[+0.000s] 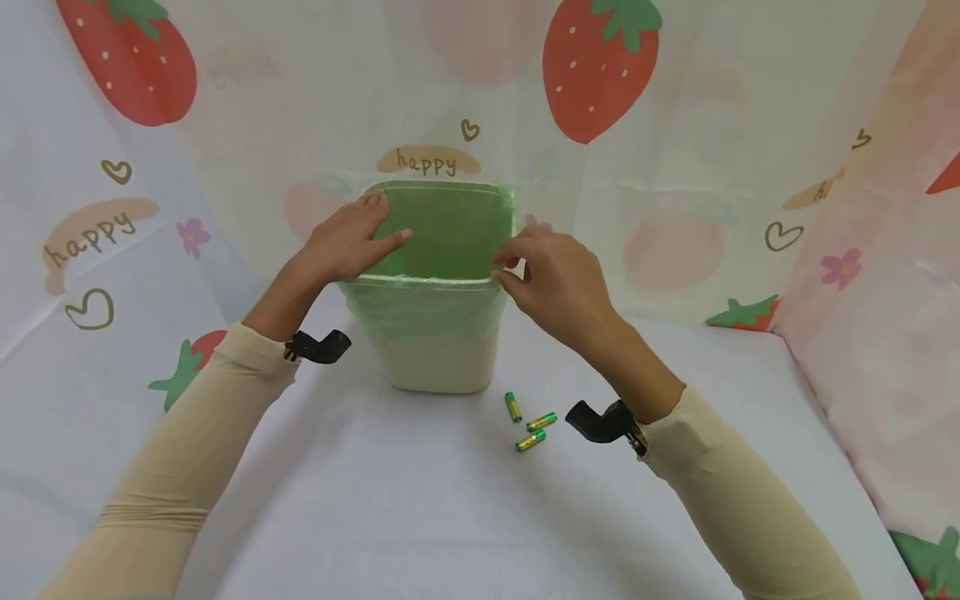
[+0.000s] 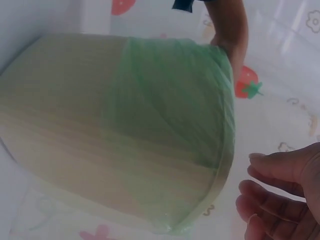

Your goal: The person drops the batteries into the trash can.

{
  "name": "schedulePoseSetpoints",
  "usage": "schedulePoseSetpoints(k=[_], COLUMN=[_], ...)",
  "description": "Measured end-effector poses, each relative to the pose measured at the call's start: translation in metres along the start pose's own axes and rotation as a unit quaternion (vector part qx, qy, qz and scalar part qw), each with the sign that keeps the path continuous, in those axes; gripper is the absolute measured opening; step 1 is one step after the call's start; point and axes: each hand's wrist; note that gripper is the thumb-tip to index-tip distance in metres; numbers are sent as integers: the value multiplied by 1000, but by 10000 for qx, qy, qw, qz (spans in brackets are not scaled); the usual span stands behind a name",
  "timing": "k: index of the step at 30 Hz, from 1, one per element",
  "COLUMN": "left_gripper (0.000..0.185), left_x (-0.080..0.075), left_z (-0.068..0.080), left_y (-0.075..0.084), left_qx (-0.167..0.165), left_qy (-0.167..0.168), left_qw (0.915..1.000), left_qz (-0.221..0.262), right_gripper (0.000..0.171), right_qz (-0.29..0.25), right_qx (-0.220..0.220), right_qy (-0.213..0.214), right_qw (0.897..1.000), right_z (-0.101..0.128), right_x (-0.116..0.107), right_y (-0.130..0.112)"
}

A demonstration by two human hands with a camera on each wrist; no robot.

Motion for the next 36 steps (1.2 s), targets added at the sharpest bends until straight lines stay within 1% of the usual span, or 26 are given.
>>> schedulePoseSetpoints(k=[5, 14, 21, 28, 36], left_gripper=[84, 84, 84, 84, 84], left_x=[1, 1, 0, 0, 0], left_z=[0, -2, 0, 1, 0], left_y=[-2, -2, -2, -3, -3], left_qx=[-53, 9, -9, -45, -35], left_qy=[-41, -25, -17, 0, -28], left_qw=[10000, 10000, 10000, 10000, 10000], left_qz=[33, 26, 55, 62, 23], right_gripper=[9, 8, 11, 13, 14], right_qz=[-6, -85, -316, -475, -571], right_qx=[34, -68, 16, 46, 396], right_qy=[203, 544, 659, 781, 717], right_qw=[9998, 9985, 9973, 9958, 9950], right_z=[14, 39, 57, 73, 94], right_x=[-1, -3, 0, 8, 20], right_y=[1, 6, 8, 12, 22])
Point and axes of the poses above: each hand's wrist, its own z-axis away from the middle knuckle, its own x-axis out of the palm, y = z × x, and after that the axes turned 4 degrees about x, right-handed
